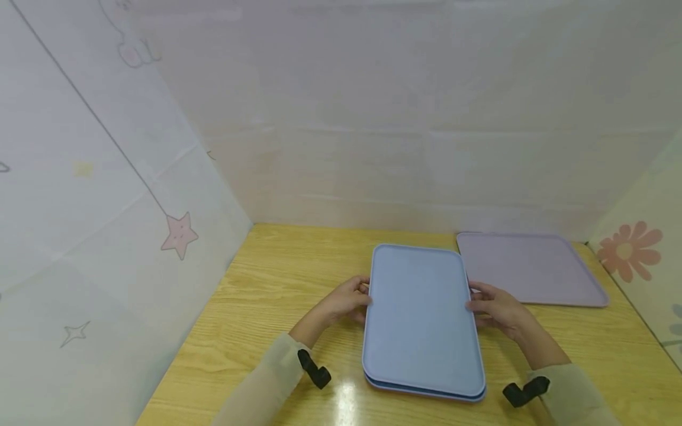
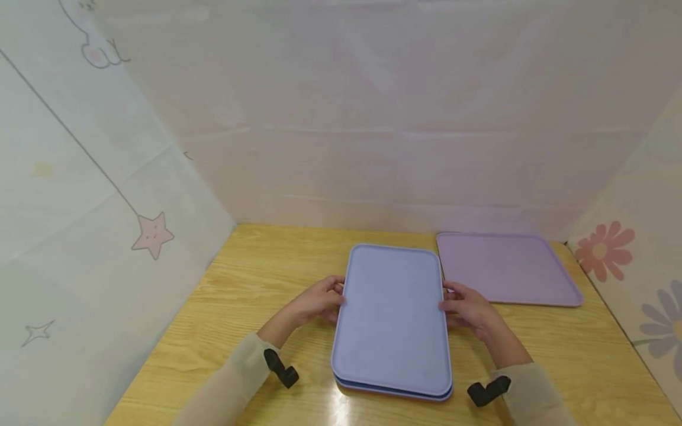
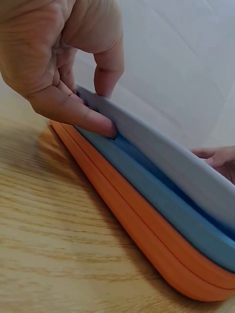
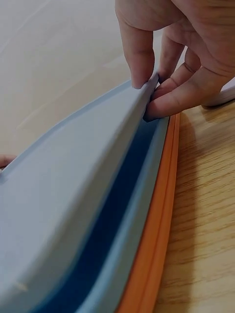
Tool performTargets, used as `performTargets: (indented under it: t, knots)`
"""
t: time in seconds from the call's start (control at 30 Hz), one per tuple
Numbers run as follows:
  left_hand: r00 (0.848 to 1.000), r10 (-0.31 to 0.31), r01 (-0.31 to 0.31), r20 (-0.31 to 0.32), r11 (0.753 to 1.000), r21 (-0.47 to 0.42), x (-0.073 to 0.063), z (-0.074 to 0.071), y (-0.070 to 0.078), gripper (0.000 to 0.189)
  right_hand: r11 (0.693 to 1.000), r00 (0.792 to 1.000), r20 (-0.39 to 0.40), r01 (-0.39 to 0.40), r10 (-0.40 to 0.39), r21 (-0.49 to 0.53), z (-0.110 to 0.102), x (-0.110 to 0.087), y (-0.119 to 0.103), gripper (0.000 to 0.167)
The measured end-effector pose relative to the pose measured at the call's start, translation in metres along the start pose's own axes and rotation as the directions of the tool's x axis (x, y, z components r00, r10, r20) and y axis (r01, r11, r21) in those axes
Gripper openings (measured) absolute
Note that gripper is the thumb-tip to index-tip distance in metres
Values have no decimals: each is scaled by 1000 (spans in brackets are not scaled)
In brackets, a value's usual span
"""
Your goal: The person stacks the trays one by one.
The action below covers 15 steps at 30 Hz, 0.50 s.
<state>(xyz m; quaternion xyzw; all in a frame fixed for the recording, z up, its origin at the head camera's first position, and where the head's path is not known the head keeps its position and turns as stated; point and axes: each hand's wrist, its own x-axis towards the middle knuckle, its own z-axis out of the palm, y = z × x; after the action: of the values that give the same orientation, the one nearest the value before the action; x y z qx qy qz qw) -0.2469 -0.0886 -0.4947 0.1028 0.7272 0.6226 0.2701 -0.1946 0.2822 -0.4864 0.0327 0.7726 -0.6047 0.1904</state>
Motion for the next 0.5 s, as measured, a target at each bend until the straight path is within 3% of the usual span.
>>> performTargets:
  t: [0.27,0.5]
  knots:
    - [1000,-1,1,11,1000,30,1,1,0,59,995,999,-49,-15,11,-96,-1,2,-1,76]
    - [999,-19,21,-28,997,72,1,3,1,59,990,998,-52,-25,18,-135,1,0,-4,77]
